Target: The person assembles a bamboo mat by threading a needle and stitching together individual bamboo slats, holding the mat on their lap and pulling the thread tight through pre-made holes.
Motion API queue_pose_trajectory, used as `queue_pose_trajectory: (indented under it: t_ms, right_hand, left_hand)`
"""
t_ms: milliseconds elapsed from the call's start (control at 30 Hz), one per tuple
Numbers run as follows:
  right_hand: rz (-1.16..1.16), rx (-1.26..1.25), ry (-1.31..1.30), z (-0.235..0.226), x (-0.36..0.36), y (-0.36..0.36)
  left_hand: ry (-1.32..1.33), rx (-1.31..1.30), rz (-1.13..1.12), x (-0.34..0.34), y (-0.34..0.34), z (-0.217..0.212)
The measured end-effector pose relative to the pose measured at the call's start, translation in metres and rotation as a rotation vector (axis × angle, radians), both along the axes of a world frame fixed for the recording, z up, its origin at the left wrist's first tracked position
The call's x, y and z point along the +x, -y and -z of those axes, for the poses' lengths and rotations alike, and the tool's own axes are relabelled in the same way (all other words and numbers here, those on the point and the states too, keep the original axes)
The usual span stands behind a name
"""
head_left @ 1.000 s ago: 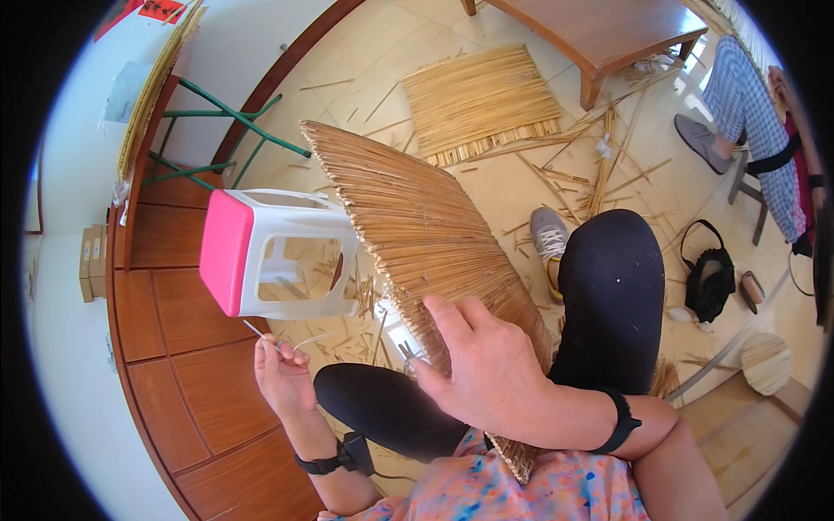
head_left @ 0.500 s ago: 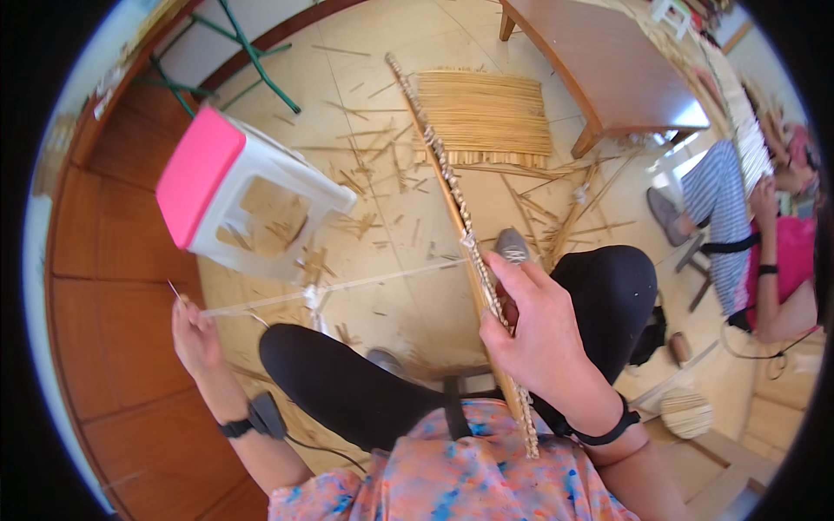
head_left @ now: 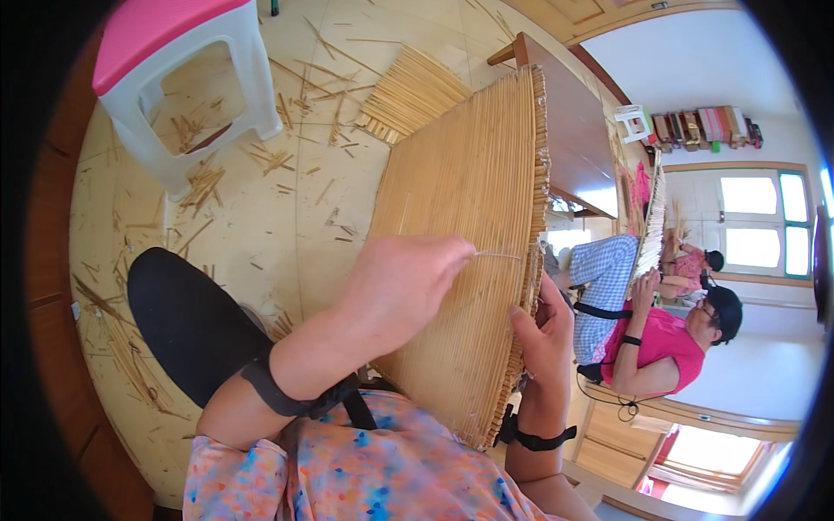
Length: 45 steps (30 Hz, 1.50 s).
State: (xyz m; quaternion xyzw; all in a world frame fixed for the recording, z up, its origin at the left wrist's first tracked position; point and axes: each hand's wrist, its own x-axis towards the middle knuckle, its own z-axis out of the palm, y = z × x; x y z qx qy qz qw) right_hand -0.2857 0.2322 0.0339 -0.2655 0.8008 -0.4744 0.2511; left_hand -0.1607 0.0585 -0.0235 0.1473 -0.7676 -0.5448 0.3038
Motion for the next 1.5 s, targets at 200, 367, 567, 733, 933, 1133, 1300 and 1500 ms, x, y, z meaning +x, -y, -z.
queue_pose_trajectory:
  t_ms: [200, 367, 567, 733, 933, 1133, 1300, 1500]
  right_hand:
    - [0.019, 0.026, 0.032, -0.001, -0.006, -0.008]
    - [0.027, 0.018, 0.017, 0.001, -0.005, -0.007]
    - [0.030, 0.046, 0.023, -0.002, -0.006, -0.008]
    - [0.040, 0.051, 0.041, -0.002, -0.006, -0.010]
    - [0.052, 0.031, 0.053, -0.002, -0.006, -0.011]
    - [0.045, 0.013, 0.061, -0.001, -0.005, -0.012]
    - [0.025, 0.018, 0.044, 0.000, -0.006, -0.012]
    - [0.032, 0.017, 0.028, 0.000, -0.005, -0.012]
  left_hand:
    - [0.058, -0.164, 0.065, -0.018, -0.011, 0.006]
    - [0.080, -0.226, 0.069, -0.027, -0.010, 0.005]
    - [0.071, -0.220, 0.083, -0.034, -0.010, 0.011]
    - [0.072, -0.210, 0.099, -0.036, -0.011, 0.009]
    - [0.082, -0.224, 0.112, -0.038, -0.013, 0.006]
    - [0.080, -0.231, 0.106, -0.039, -0.015, 0.008]
    - [0.071, -0.221, 0.099, -0.039, -0.015, 0.007]
    - [0.051, -0.224, 0.087, -0.039, -0.015, 0.007]
